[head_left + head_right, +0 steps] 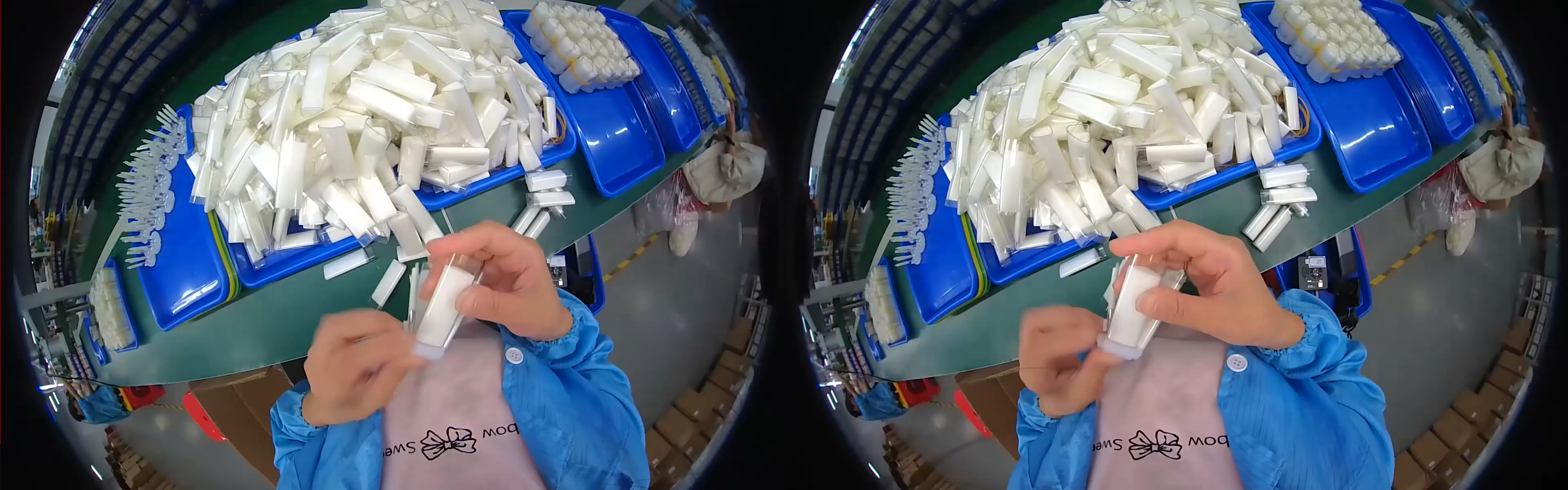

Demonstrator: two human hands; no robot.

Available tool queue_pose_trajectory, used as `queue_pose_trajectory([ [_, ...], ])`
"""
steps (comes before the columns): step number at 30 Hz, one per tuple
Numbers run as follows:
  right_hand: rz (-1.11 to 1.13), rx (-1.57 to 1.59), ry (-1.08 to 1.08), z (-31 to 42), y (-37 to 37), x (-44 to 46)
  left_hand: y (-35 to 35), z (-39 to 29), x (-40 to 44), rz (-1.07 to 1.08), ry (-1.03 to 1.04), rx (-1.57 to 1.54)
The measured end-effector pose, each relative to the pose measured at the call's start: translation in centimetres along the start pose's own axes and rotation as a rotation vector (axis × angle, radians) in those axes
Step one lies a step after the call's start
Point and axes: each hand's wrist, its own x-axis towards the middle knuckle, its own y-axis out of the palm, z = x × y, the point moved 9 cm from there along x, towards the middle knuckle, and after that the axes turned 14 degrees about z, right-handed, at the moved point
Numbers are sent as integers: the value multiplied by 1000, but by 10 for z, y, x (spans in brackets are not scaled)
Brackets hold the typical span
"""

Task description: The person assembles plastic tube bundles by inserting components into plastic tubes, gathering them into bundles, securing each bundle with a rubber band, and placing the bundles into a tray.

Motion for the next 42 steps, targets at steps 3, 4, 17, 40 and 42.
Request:
queue_pose_trajectory([
  [3,-14,-239,-79,6,-5,2,-6,3,14,-74,-117,118],
  [4,-32,-366,-126,12,-6,2,-8,7,12,-73,-116,117],
  [17,-6,-1200,177,22,-32,-12,-28,27,-5,-77,-199,-12],
  [40,-156,-1334,298,30,-47,-38,-32,12,-6,-47,-98,41],
  [42,-189,-990,67,50,-50,-38,-22,4,-4,61,14,20],
])
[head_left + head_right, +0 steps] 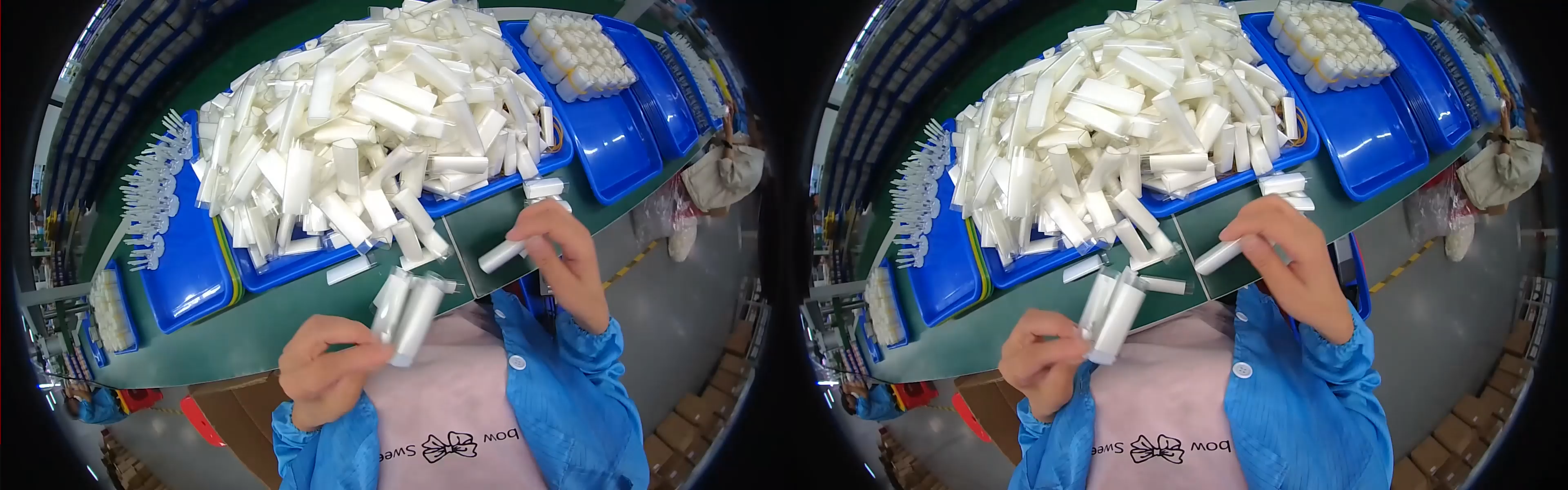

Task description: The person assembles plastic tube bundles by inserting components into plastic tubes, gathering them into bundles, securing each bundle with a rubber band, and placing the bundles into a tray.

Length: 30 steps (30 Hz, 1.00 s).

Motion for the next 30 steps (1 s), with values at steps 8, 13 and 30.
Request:
queue_pose_trajectory([
  [8,-133,633,61,-8,9,17,31,-34,13,158,282,177],
  [13,-65,643,82,-8,23,23,36,-40,15,186,316,268],
  [30,46,477,-55,20,50,18,35,-34,6,148,330,239],
])
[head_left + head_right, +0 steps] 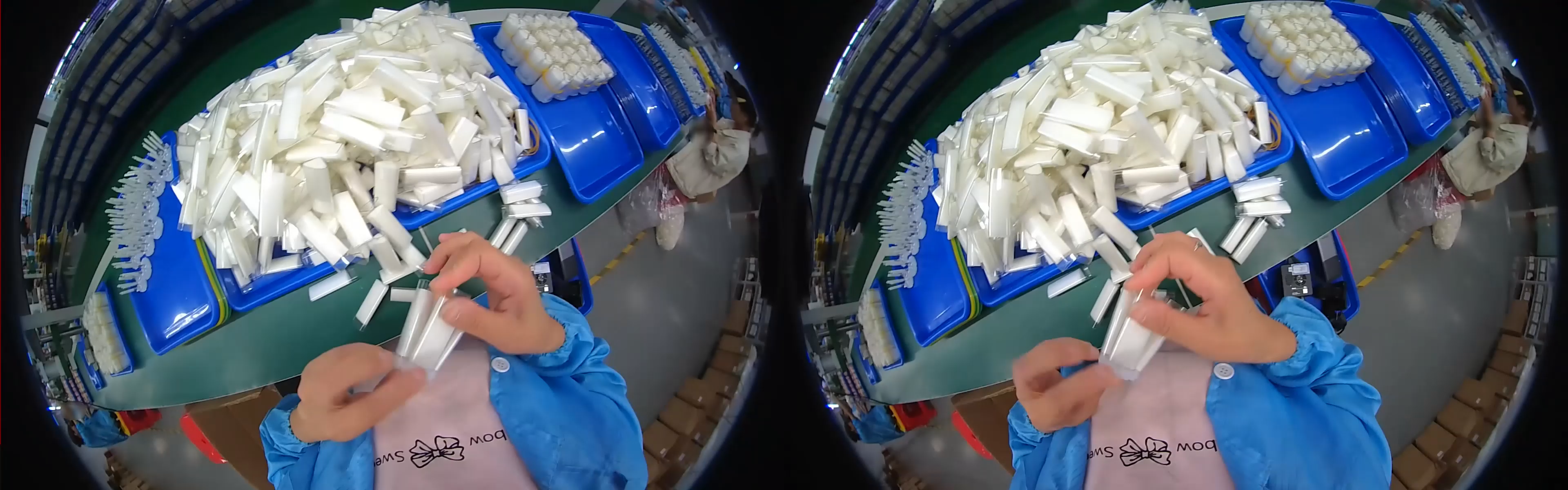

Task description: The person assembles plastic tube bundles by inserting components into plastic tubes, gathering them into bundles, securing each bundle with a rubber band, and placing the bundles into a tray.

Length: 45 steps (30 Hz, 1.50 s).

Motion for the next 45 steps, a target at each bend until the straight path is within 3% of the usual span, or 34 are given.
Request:
queue_pose_trajectory([
  [3,-31,-125,-37,9,-6,-5,-2,12,-1,-100,-77,-67],
  [5,39,-400,-62,21,-2,-4,19,47,3,8,-449,-463],
  [6,101,-475,-70,24,4,-4,52,56,-5,241,-534,-839],
  [7,106,-490,-73,27,2,-4,57,59,-5,231,-521,-841],
  [9,317,-469,-144,38,15,-1,112,42,-19,546,-731,-1595],
  [10,307,-390,-103,46,-2,3,109,33,-9,472,-691,-1722],
  [11,152,-394,-85,54,-31,1,104,34,-5,468,-678,-1724],
  [12,-177,-356,-192,57,-66,-9,98,35,0,496,-636,-1741],
  [14,-600,-468,19,43,-138,-23,89,34,5,459,-605,-1763],
  [16,-631,-833,57,32,-181,-17,79,33,8,411,-673,-1716],
  [17,-631,-841,51,21,-192,-12,77,38,5,359,-751,-1670],
  [19,-500,-1330,102,7,-189,4,78,46,-2,291,-653,-1723],
  [20,-511,-1389,133,-6,-190,6,75,47,-2,225,-563,-1772],
  [22,-542,-1503,131,-9,-184,9,71,50,-5,145,-621,-1712],
  [26,-570,-1483,210,-14,-193,5,63,65,-15,-46,-699,-1661],
  [31,-706,-1015,129,-5,-216,-14,61,73,-15,-145,-695,-1608],
  [35,-607,-1181,115,-1,-199,-5,58,73,-12,-194,-628,-1576],
  [37,-552,-1448,171,-6,-185,3,58,73,-12,-200,-628,-1592],
  [40,-582,-1573,130,-11,-179,10,59,73,-18,-179,-625,-1640],
  [44,-582,-1559,168,-12,-188,9,61,72,-25,-169,-624,-1695],
  [45,-646,-1242,118,-13,-202,-1,60,72,-23,-176,-621,-1695],
])
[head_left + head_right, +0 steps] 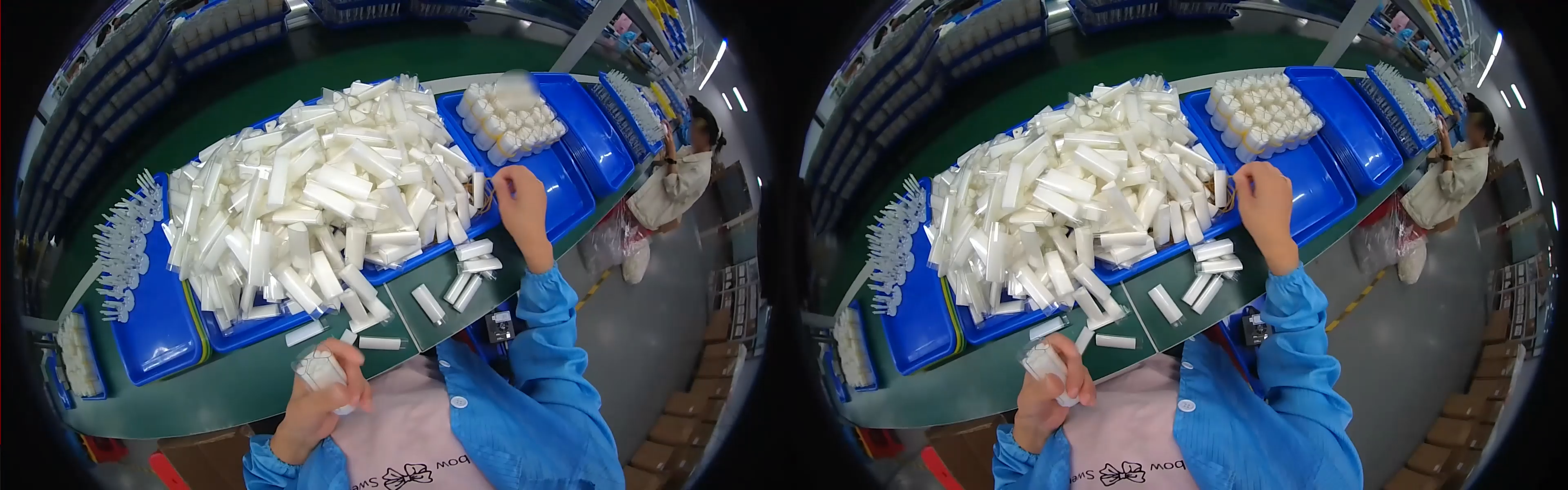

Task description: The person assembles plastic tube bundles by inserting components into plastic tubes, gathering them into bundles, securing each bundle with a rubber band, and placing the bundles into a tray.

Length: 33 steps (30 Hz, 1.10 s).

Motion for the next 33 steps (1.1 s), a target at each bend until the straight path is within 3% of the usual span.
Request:
queue_pose_trajectory([
  [1,-9,309,76,-15,-1,-2,1,-2,1,-27,2,25],
  [4,-23,592,150,-20,-10,-9,-2,-3,1,-65,-23,135],
  [9,16,606,34,40,-30,-18,1,-4,9,-72,-70,410],
  [11,53,525,-98,79,-33,-30,9,-17,12,-101,32,823],
  [14,271,409,-500,179,-35,-64,16,-21,10,-209,119,1004],
  [15,338,416,-529,194,-25,-81,12,-22,11,-208,117,1005],
  [17,340,468,-649,224,-31,-99,37,-26,17,63,250,1470],
  [21,337,675,-762,240,-40,-123,29,-27,19,-33,52,1441],
  [23,394,619,-1064,264,-43,-151,12,-22,18,-130,-46,1247],
  [27,448,435,-1174,279,-41,-162,11,-23,16,-85,-36,1211],
  [29,790,313,-1003,265,-17,-153,-15,-29,-1,-266,-13,904],
  [30,792,314,-1003,261,-17,-148,-13,-41,-8,-283,104,731],
  [32,452,387,-646,228,-32,-107,-10,-46,-11,-209,250,299],
  [33,453,383,-647,225,-28,-108,-8,-48,-10,-206,252,297],
])
